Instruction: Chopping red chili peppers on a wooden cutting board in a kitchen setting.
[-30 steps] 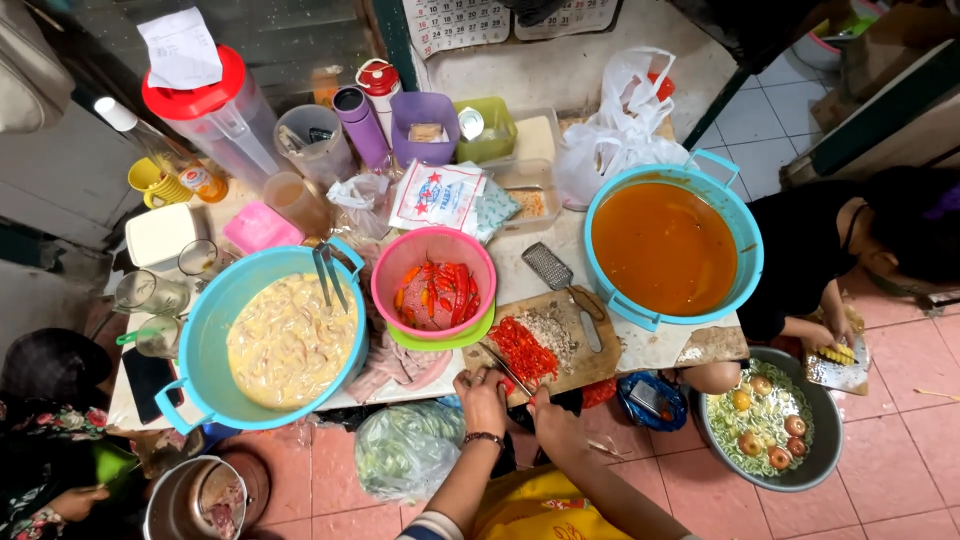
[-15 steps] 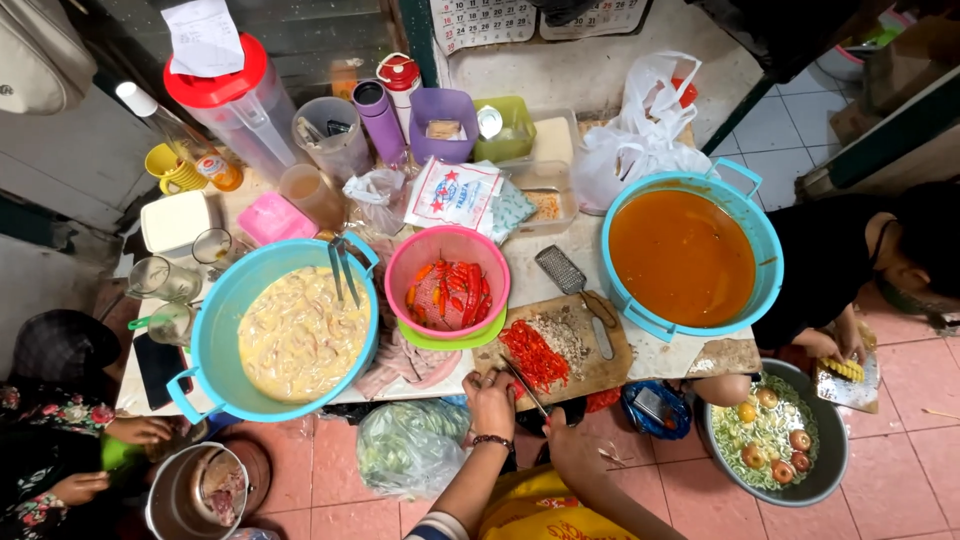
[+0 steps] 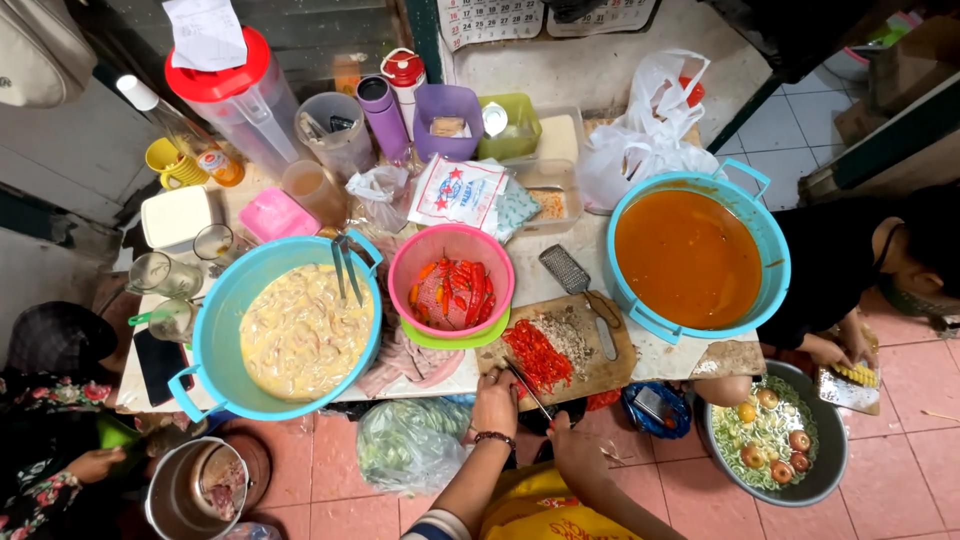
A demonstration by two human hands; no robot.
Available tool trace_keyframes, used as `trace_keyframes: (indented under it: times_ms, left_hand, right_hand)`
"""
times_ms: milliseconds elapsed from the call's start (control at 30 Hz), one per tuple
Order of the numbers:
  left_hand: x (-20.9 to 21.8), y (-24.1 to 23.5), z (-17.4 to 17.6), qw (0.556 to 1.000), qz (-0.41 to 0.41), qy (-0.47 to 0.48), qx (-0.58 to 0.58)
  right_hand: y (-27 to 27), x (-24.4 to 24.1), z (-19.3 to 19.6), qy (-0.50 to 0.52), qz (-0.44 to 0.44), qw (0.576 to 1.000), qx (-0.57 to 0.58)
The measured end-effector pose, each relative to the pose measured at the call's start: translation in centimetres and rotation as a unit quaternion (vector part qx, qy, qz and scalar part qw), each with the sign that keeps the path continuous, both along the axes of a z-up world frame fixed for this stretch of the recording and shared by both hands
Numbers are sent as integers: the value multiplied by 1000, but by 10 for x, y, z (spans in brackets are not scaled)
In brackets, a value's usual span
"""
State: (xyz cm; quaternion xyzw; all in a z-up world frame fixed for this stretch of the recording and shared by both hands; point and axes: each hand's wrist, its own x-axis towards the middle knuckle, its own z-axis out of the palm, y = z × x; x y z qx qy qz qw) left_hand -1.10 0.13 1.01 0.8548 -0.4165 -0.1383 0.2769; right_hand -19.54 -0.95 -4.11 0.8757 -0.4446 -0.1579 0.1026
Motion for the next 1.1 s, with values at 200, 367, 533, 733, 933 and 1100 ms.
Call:
trace_keyframes:
  times_ms: [200,367,533,733,933,1100]
  left_hand:
    - [2,4,1,999,13,45,6]
    - [2,4,2,999,18,37,6]
    - [1,6,-11,999,3,39,3]
    - [6,5,-9,999,10,51,-3]
    - [8,4,5,998,-7,59,-20]
    - [8,4,0,998,-4,65,-14]
  right_hand:
    - [-30,38,28,-253,-140,904,314]
    - [-16,20,22,-207,-84,951,215]
    - [-3,27,0,-2,-3,994,-108]
    - [-28,52,33,-234,-151,905,321]
    - [-6,21,25,-228,-67,949,206]
    - [-17,48,17,-211,-183,911,303]
